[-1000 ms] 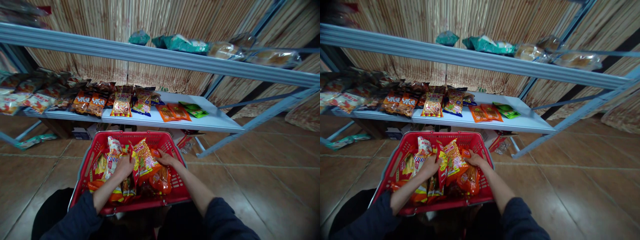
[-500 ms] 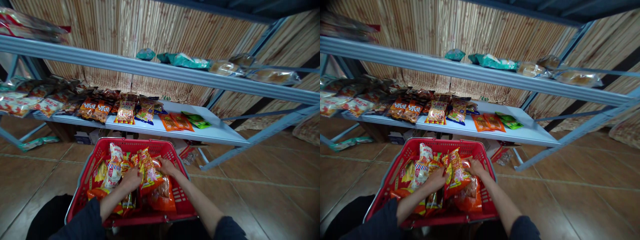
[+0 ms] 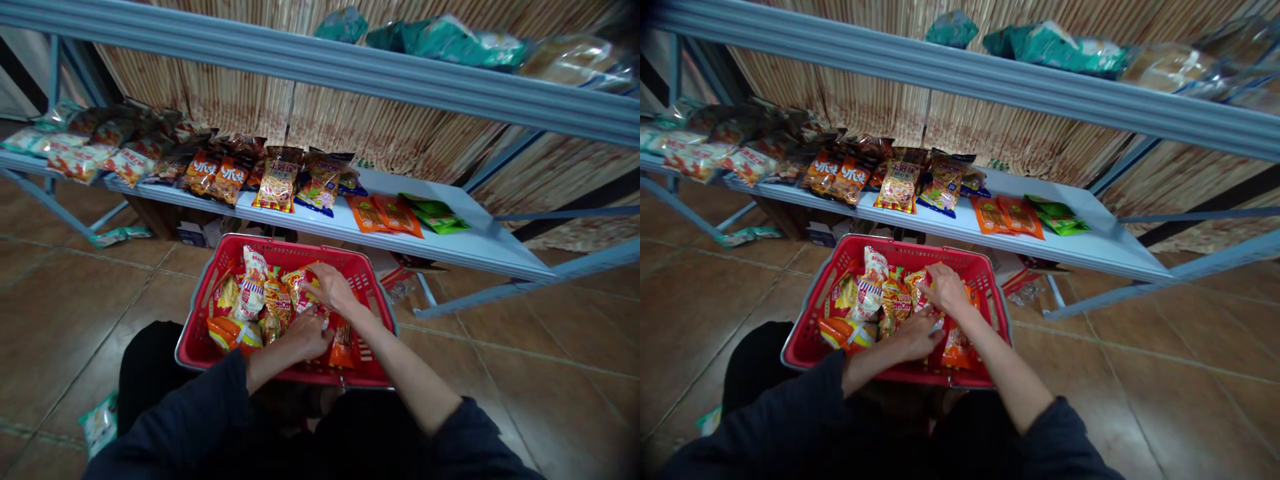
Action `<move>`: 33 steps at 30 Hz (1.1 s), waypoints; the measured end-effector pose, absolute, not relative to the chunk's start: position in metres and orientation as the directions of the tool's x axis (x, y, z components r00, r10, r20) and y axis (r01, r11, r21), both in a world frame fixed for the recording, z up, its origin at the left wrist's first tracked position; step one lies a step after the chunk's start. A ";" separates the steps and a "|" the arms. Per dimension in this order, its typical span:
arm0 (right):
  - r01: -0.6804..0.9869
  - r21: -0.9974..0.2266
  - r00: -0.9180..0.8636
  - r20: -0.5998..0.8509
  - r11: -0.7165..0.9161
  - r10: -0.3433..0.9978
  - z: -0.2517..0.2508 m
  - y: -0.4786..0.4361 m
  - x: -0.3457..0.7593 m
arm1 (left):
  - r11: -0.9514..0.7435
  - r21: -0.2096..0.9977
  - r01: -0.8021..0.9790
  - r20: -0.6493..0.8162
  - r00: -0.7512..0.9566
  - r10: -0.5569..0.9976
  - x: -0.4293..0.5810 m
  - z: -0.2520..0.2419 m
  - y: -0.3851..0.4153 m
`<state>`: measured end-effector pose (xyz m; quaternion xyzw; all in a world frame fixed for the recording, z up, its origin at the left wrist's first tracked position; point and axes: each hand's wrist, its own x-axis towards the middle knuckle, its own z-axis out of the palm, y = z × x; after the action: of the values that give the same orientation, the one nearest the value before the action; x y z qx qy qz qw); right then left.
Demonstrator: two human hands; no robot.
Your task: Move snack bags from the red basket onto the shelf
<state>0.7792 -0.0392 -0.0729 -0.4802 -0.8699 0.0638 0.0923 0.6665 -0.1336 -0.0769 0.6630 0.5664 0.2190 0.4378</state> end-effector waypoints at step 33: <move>0.103 -0.924 -0.443 -0.374 -0.369 0.815 -0.051 -0.075 0.777 | 0.495 0.763 -0.416 -0.424 0.257 0.868 0.584 -0.078 -0.103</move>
<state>0.7767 -0.0750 -0.0512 -0.4599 -0.4987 0.6876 0.2588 0.5840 -0.1025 -0.0775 0.2613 0.4332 0.4289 0.7484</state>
